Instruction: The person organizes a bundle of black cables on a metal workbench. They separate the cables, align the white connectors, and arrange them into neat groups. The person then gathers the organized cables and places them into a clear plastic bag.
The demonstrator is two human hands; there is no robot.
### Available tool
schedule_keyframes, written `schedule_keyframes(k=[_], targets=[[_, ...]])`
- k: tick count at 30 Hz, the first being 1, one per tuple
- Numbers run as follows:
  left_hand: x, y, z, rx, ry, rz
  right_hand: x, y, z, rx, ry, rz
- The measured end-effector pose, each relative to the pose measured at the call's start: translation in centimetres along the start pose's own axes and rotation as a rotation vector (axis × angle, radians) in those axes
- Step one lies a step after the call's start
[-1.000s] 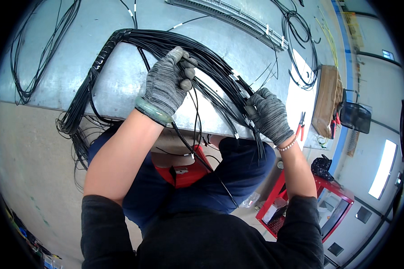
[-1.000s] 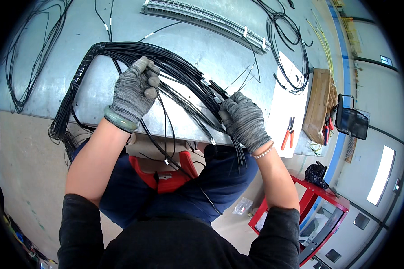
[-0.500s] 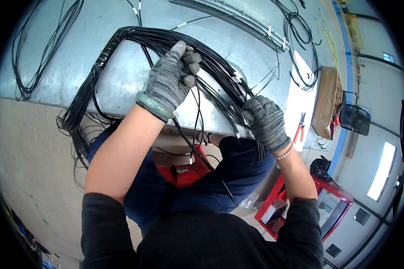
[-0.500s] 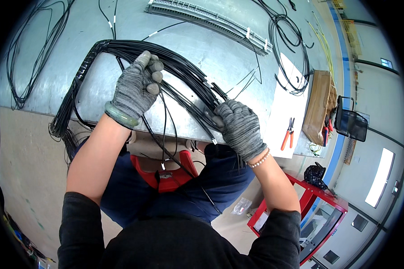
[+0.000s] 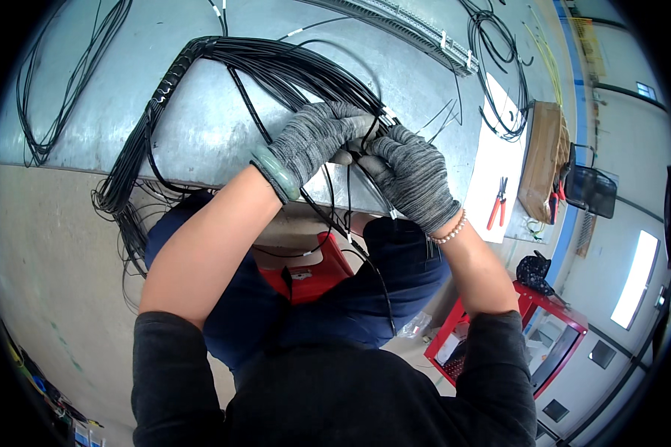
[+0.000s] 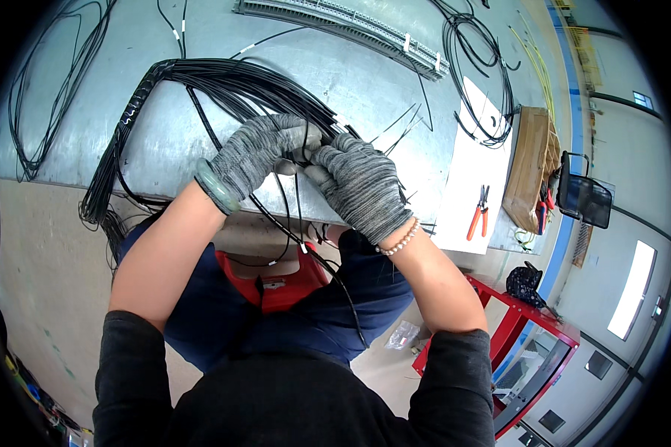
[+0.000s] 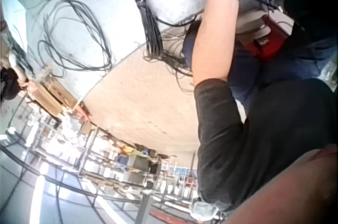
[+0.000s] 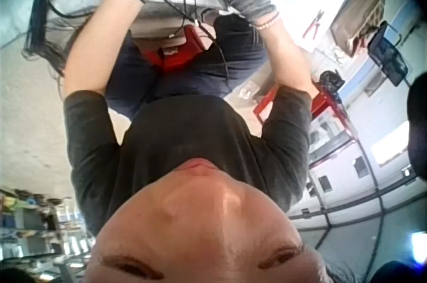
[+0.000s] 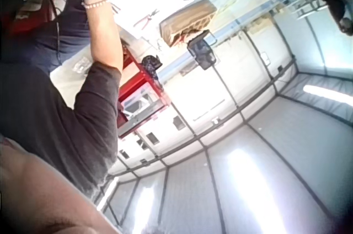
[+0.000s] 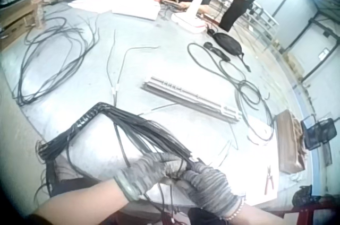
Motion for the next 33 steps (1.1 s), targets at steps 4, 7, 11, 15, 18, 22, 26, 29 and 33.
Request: schedule_keyframes(k=[4,7,11,15,18,22,26,29,33], targets=[[0.0,-0.3,0.1,-0.018,-0.037,0.041,0.4,-1.0,1.3,0.1,0.111,-0.155],[-0.2,-0.7,0.4,0.025,-0.034,0.04,0.4,-2.0,2.4,0.136,0.159,-0.184],[0.1,-0.4,0.3,0.001,0.01,0.01,0.1,-2.6,3.4,0.054,-0.002,-0.059],[0.1,-1.3,0.7,-0.019,0.084,0.036,-2.3,-2.9,1.7,0.078,0.287,0.002],[0.7,-1.8,0.8,-0.094,0.229,-0.039,-5.6,-2.7,0.3,0.161,0.676,0.102],[0.1,-2.6,2.2,-0.032,0.979,-0.172,-8.6,-2.4,-2.4,0.245,1.11,-0.019],[1.3,-3.3,3.4,0.265,0.41,-0.174,-5.6,-3.5,-3.1,0.434,1.131,-0.29],[4.1,-5.4,4.6,0.425,-0.086,-0.231,-1.5,-5.6,-3.0,0.384,0.957,-0.35],[4.5,-4.9,4.3,0.394,0.017,-0.218,-1.0,-7.1,-4.2,0.446,0.997,-0.354]])
Point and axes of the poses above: each hand's wrist, its own y-axis towards the middle knuckle, its own x-axis out of the palm, z = x × y, the point moved 7 cm from there along y, towards the middle knuckle, and after that the axes turned 10 degrees about x, right-handed, at the moved point
